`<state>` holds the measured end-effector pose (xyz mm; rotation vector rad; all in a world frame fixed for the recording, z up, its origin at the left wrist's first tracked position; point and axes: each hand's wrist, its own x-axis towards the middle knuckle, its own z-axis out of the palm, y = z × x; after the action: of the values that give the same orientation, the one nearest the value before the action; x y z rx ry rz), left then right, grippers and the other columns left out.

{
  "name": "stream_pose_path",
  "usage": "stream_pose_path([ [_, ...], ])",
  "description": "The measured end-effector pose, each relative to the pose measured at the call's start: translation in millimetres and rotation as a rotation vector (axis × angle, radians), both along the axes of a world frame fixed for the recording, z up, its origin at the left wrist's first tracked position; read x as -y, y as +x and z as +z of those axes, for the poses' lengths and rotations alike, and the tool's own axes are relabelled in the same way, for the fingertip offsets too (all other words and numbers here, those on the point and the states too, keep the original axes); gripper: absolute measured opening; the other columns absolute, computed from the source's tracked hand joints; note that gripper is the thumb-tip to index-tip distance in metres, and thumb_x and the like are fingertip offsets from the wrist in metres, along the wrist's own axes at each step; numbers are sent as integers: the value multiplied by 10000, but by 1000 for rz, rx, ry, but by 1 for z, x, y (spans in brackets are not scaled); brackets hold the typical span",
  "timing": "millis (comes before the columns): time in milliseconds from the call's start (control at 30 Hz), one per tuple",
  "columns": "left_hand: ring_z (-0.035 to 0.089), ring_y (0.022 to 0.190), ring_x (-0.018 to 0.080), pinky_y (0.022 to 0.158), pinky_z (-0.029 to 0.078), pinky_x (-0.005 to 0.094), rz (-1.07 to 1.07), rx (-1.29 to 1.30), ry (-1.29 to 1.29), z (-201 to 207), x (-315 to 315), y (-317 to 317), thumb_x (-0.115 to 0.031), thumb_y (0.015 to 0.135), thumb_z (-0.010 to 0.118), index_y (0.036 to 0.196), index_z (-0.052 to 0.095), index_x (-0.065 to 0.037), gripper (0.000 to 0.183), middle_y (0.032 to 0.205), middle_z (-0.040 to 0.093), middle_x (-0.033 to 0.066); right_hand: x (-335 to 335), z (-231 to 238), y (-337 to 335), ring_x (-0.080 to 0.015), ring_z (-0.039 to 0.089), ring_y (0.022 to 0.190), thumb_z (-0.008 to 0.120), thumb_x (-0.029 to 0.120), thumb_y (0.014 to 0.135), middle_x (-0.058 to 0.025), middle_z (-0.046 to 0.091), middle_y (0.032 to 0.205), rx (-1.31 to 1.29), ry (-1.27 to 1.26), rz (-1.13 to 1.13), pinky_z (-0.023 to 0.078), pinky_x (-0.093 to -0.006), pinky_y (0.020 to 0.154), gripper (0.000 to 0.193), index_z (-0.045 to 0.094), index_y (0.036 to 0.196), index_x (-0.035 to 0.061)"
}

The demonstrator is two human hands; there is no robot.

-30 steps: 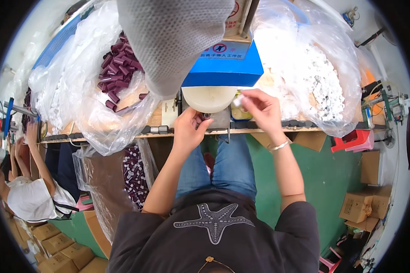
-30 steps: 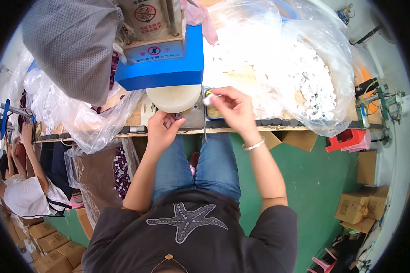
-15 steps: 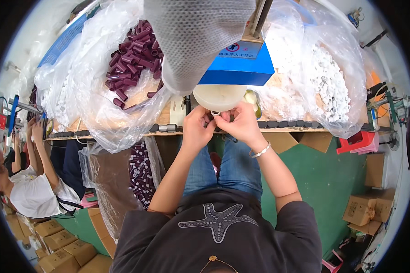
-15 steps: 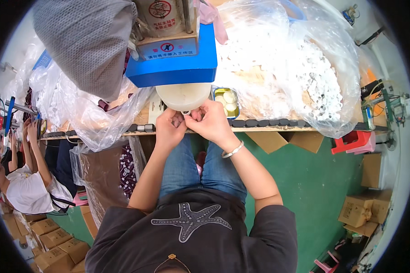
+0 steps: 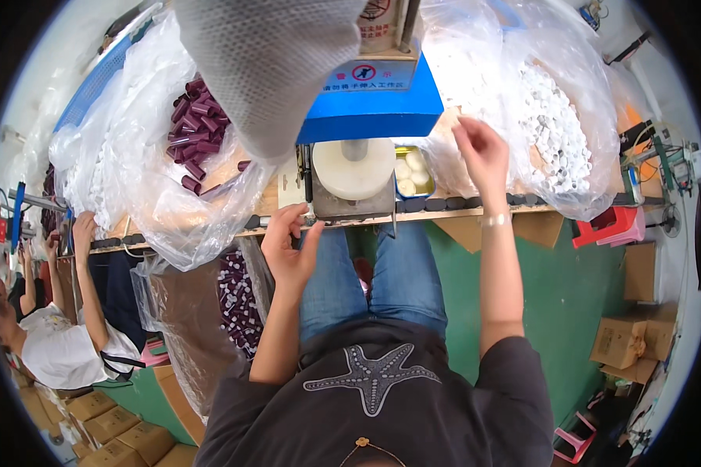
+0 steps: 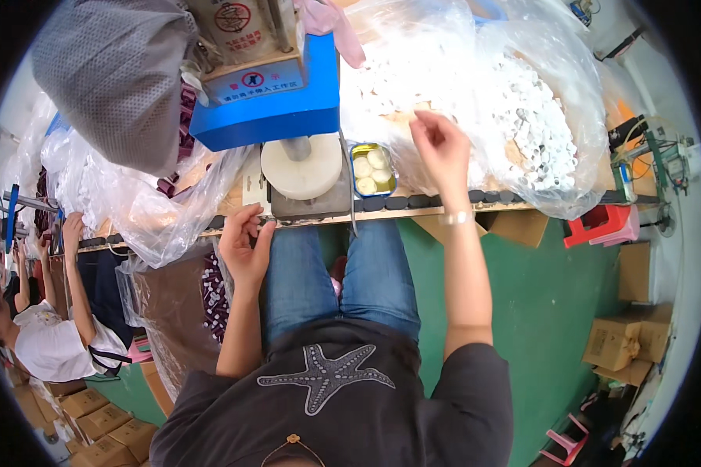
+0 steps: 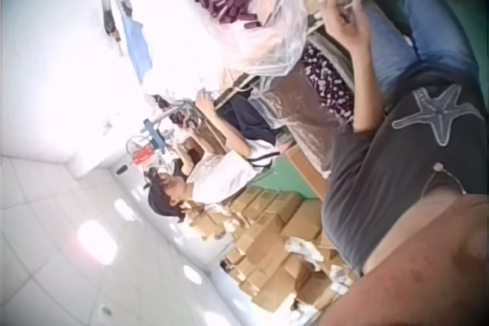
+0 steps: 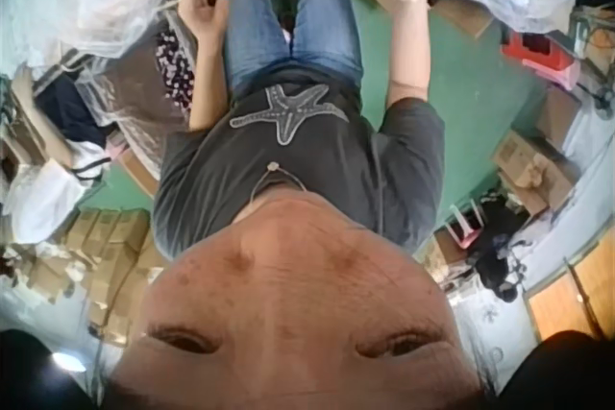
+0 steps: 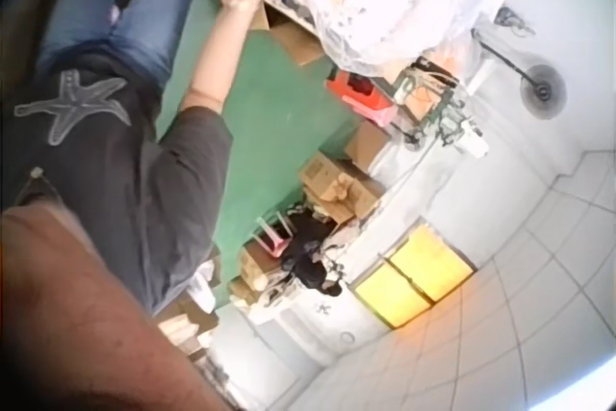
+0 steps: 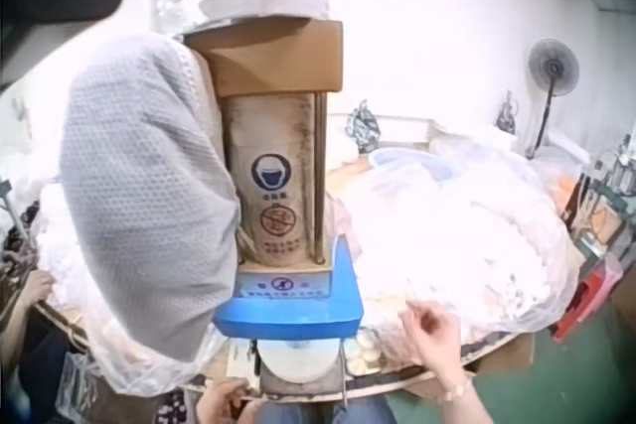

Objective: Assembling small plastic components for cosmetic containers using a press machine at a workbench.

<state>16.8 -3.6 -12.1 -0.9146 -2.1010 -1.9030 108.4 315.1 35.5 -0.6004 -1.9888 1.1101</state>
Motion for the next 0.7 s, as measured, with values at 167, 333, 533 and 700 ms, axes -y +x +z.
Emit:
stream_pose_path([
  [167, 528, 786, 162, 682, 434, 255, -66, -65, -150, 14, -40, 2, 18, 737, 726, 1090, 605, 14, 373, 988, 623, 88, -77, -34, -51, -216, 669, 695, 714, 104, 738, -170, 691, 869, 217, 310, -91, 524, -297, 665, 275, 680, 983, -17],
  [333, 558, 800, 293, 721, 454, 357, -128, -127, -208, 7, -54, -9, -12, 715, 721, 1030, 615, 0, 332, 939, 629, 138, -84, -45, -74, -251, 684, 715, 711, 176, 690, -161, 695, 798, 471, 193, -62, 532, -334, 690, 262, 685, 867, -15],
  [533, 575, 858, 166, 772, 466, 275, -53, -87, -146, 23, -64, 4, 65, 830, 594, 1125, 543, 8, 305, 1008, 599, 86, -63, -22, -61, -190, 666, 678, 694, 170, 769, -124, 693, 796, 324, 204, -169, 518, -297, 651, 266, 687, 966, -9],
  [700, 603, 799, 318, 713, 481, 380, 23, 80, -352, 39, 25, 15, -18, 815, 647, 1066, 590, -8, 257, 880, 599, 160, 42, -12, -21, -58, 515, 679, 622, 107, 886, 16, 607, 760, -52, -136, 272, 448, -231, 638, 182, 657, 1039, 14],
])
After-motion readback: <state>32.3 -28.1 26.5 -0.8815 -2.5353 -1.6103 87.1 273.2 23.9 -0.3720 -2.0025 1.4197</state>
